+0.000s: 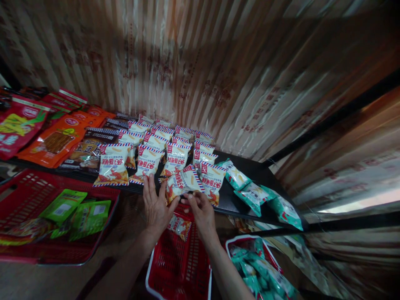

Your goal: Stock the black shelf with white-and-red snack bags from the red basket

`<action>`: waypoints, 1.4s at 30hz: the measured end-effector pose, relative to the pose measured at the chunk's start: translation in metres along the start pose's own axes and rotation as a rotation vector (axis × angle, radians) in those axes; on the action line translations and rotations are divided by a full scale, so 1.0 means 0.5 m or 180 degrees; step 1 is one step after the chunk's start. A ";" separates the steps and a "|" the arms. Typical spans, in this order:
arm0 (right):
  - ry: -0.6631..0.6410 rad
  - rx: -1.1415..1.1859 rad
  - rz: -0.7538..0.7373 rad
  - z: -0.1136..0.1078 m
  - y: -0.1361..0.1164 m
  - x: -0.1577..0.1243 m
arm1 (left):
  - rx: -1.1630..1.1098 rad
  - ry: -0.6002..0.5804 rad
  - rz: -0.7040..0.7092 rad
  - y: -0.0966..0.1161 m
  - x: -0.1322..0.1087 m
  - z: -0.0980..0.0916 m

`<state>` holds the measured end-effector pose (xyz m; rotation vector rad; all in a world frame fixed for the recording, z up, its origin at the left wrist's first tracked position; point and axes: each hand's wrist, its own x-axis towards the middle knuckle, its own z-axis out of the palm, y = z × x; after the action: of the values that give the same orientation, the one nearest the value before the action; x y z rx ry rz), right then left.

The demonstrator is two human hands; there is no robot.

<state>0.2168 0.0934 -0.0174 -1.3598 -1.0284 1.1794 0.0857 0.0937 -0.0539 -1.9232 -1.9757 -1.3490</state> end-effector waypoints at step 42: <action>-0.1090 -0.0029 -0.0316 -0.038 -0.044 0.096 | -0.0179 -0.0181 0.0404 -0.003 -0.014 -0.009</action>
<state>0.2437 0.1402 -0.0011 -1.1211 -1.3275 1.3622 0.0836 0.0860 -0.0563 -2.0951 -1.8228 -1.3457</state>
